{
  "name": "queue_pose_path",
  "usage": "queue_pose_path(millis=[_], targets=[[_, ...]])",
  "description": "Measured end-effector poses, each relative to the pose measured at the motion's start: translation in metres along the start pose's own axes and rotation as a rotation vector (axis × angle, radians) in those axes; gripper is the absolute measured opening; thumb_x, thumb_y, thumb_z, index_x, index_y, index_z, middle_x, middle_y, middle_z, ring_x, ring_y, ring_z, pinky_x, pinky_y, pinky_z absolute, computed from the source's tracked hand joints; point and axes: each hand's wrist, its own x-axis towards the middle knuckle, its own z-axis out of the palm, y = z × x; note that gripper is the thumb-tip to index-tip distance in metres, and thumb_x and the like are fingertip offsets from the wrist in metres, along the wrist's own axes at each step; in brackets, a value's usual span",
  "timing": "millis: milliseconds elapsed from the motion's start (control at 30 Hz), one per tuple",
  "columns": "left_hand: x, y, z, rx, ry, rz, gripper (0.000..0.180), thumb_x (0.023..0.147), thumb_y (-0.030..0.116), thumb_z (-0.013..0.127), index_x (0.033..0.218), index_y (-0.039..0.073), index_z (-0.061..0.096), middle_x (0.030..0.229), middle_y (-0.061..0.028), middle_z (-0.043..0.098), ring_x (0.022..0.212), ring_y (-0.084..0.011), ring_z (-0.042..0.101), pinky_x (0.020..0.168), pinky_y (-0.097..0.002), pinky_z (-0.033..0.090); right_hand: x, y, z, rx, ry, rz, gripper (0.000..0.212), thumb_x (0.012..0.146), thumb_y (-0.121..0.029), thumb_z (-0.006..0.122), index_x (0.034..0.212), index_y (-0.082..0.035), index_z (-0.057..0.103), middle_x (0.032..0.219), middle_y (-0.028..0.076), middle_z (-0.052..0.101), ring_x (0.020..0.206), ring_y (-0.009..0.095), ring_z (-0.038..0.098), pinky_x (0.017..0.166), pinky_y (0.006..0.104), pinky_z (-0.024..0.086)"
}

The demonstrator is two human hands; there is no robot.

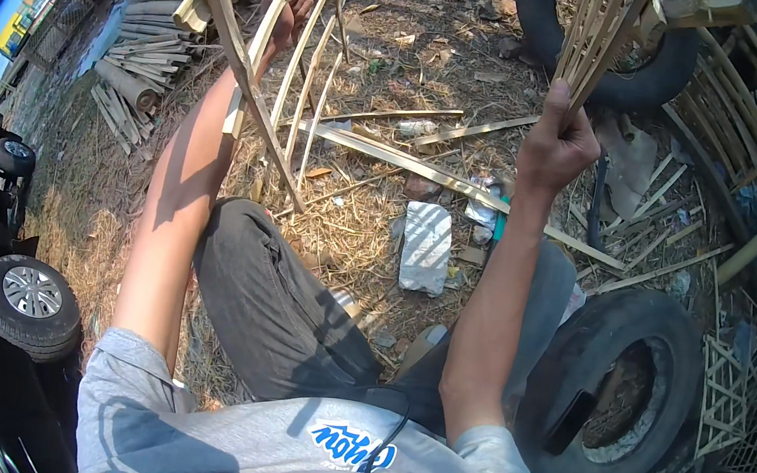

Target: The person constructs a bamboo lattice structure by tying wooden strips together with wire and string, then uses a machete to shave and trim a bamboo pole while sitting on the ground.

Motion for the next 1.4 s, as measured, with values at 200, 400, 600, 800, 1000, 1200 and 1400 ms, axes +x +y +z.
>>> queue_pose_path(millis=[200,400,600,800,1000,1200,1400], targets=[[0.019,-0.037,0.102,-0.333,-0.045,-0.190,0.060,0.098,0.066,0.037,0.068,0.014,0.042,0.052,0.0015,0.033,0.043,-0.0126,0.035,0.042,-0.0277,0.027,-0.081,0.055,-0.034,0.032,-0.024,0.011,0.040,0.097,-0.020,0.061,0.063,0.000,0.054,0.051,-0.004,0.043,0.052,0.002,0.039,0.049,0.0261,0.029],[0.015,-0.101,0.136,-0.317,-0.082,-0.313,0.066,0.091,0.076,0.042,0.077,0.012,0.052,0.058,-0.0007,0.043,0.047,-0.0152,0.049,0.045,-0.0300,0.040,-0.119,0.113,-0.061,-0.013,-0.105,0.115,0.037,0.097,-0.017,0.057,0.063,-0.004,0.052,0.054,-0.003,0.044,0.053,0.006,0.038,0.050,0.0274,0.030],[0.001,-0.105,0.138,-0.283,-0.013,-0.377,0.069,0.089,0.079,0.040,0.075,0.013,0.050,0.059,-0.0007,0.044,0.049,-0.0149,0.050,0.047,-0.0302,0.041,-0.104,0.098,-0.059,0.143,-0.156,0.263,0.042,0.100,-0.015,0.054,0.061,-0.009,0.041,0.051,-0.006,0.035,0.043,0.004,0.028,0.044,0.0263,0.018],[-0.004,-0.112,0.135,-0.300,-0.080,-0.415,0.069,0.088,0.080,0.039,0.082,0.012,0.049,0.063,-0.0004,0.043,0.052,-0.0159,0.049,0.051,-0.0318,0.042,-0.072,0.091,-0.087,0.349,-0.256,0.253,0.041,0.100,-0.018,0.052,0.064,-0.011,0.036,0.054,-0.007,0.027,0.043,0.004,0.025,0.041,0.0246,0.020],[-0.007,-0.108,0.130,-0.281,-0.071,-0.429,0.070,0.089,0.079,0.037,0.088,0.010,0.049,0.071,-0.0030,0.043,0.061,-0.0178,0.050,0.057,-0.0331,0.042,-0.068,0.085,-0.087,0.404,-0.284,0.245,0.040,0.099,-0.019,0.050,0.064,-0.011,0.032,0.056,-0.004,0.026,0.044,0.007,0.026,0.040,0.0262,0.024],[-0.005,-0.120,0.127,-0.301,-0.069,-0.444,0.071,0.091,0.078,0.035,0.094,0.008,0.048,0.080,-0.0055,0.044,0.069,-0.0197,0.050,0.064,-0.0344,0.042,-0.079,0.096,-0.087,0.412,-0.294,0.291,0.041,0.098,-0.018,0.053,0.061,-0.008,0.036,0.051,-0.003,0.034,0.042,0.007,0.033,0.039,0.0271,0.031],[0.007,-0.124,0.118,-0.284,-0.066,-0.441,0.072,0.092,0.077,0.034,0.099,0.006,0.048,0.088,-0.0080,0.045,0.077,-0.0215,0.050,0.070,-0.0358,0.042,-0.094,0.117,-0.078,0.160,-0.346,0.303,0.042,0.095,-0.020,0.055,0.058,-0.006,0.043,0.053,-0.003,0.042,0.047,0.009,0.040,0.049,0.0292,0.032]])
